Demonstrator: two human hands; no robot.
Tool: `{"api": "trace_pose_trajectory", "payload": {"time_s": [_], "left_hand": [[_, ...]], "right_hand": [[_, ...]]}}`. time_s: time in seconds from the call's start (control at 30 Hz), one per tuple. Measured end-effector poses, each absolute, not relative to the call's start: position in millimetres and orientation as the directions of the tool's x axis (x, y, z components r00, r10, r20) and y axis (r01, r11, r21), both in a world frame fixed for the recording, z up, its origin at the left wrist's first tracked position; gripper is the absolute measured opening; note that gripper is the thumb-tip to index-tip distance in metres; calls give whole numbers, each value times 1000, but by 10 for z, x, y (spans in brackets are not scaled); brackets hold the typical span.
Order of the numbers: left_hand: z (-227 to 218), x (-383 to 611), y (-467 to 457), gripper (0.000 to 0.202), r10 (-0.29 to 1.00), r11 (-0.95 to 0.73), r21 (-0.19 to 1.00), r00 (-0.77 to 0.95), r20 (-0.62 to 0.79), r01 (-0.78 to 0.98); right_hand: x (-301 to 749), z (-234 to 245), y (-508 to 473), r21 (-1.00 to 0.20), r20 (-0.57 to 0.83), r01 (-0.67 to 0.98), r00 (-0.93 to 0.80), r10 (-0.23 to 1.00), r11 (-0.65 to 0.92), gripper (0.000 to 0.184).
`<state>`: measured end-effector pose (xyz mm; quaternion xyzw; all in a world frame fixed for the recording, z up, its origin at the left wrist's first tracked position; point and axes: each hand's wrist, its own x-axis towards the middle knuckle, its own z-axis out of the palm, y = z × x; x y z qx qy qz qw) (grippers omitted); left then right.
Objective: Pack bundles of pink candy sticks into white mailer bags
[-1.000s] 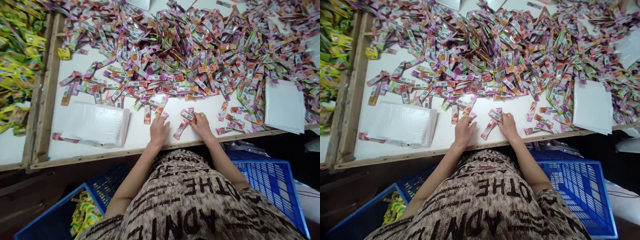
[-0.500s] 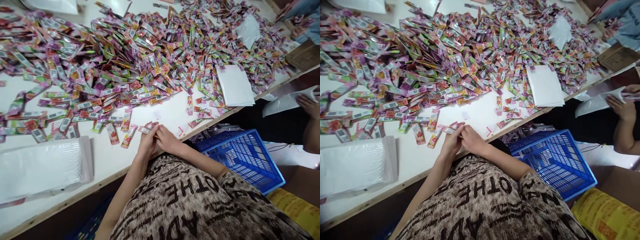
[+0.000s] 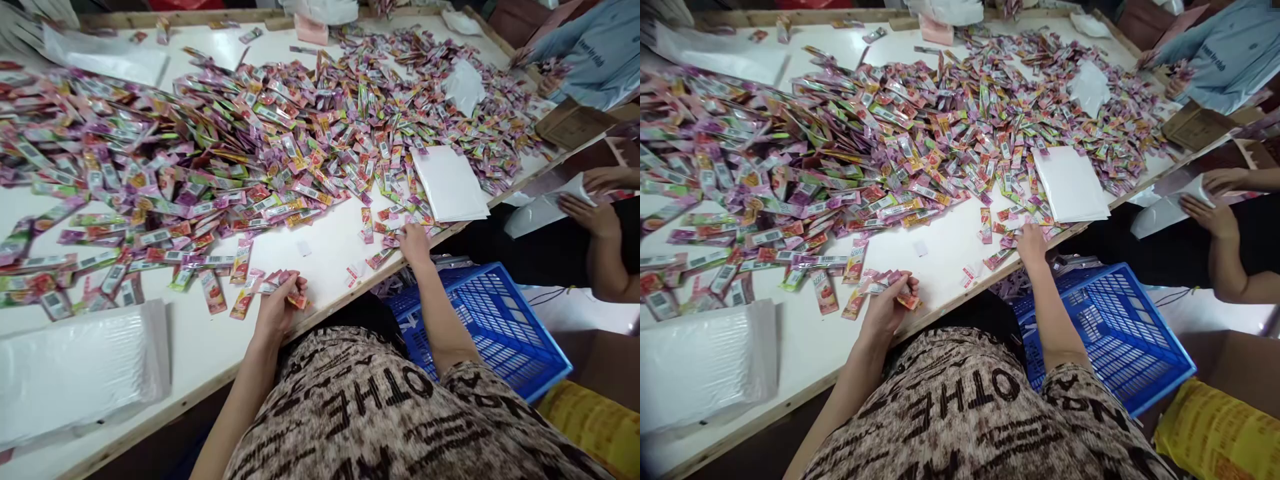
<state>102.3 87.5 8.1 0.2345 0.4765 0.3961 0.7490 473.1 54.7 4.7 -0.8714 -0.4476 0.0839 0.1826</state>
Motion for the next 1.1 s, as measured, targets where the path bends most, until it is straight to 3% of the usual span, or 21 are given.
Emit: {"api": "trace_pose_trajectory", "payload": {"time_s": [0.1, 0.23, 0.33, 0.4, 0.47, 0.6, 0.67, 0.73, 0.77, 0.83, 0.9, 0.97, 1.1], "left_hand": [[90, 1015, 843, 30, 798, 601, 691, 260, -544, -402], [102, 1084, 798, 33, 768, 633, 618, 275, -579, -466], [114, 1137, 808, 39, 750, 651, 589, 286, -597, -478], [123, 1110, 840, 37, 731, 673, 570, 310, -607, -471], [138, 1022, 871, 30, 740, 664, 566, 327, -587, -489], [163, 787, 835, 25, 789, 611, 550, 385, -479, -569], [148, 708, 774, 25, 766, 641, 517, 426, -481, -567], [113, 669, 729, 24, 745, 662, 485, 428, -512, -571], [92, 661, 722, 25, 741, 662, 471, 415, -527, -584], [58, 661, 743, 26, 741, 648, 443, 380, -553, -620], [41, 670, 796, 23, 733, 648, 423, 370, -570, -634], [42, 685, 850, 22, 721, 667, 425, 387, -574, -612], [76, 714, 891, 22, 731, 674, 482, 409, -547, -560]], "right_hand": [[4330, 77, 764, -549, -17, 705, 528, 849, -449, 14], [3427, 160, 740, -799, 59, 559, 440, 896, -222, 11], [2845, 227, 588, -889, 28, 457, 38, 999, 7, 9], [2791, 268, 600, -907, -2, 416, -158, 987, 65, 9], [3100, 318, 768, -879, -38, 478, -67, 997, -1, 12], [4297, 401, 1289, -764, 41, 591, 445, 895, -259, 29], [4725, 369, 1420, -597, 63, 658, 608, 792, -458, 27], [4872, 277, 1405, -394, 54, 754, 589, 806, -525, 20], [4863, 222, 1361, -326, 27, 811, 522, 853, -486, 14], [4787, 132, 1284, -353, -41, 863, 371, 928, -361, 5], [4765, 102, 1328, -458, -79, 822, 341, 937, -338, 8], [4867, 122, 1550, -519, -51, 754, 443, 895, -403, 19], [5156, 135, 2181, -491, 100, 722, 602, 792, -487, 34]]}}
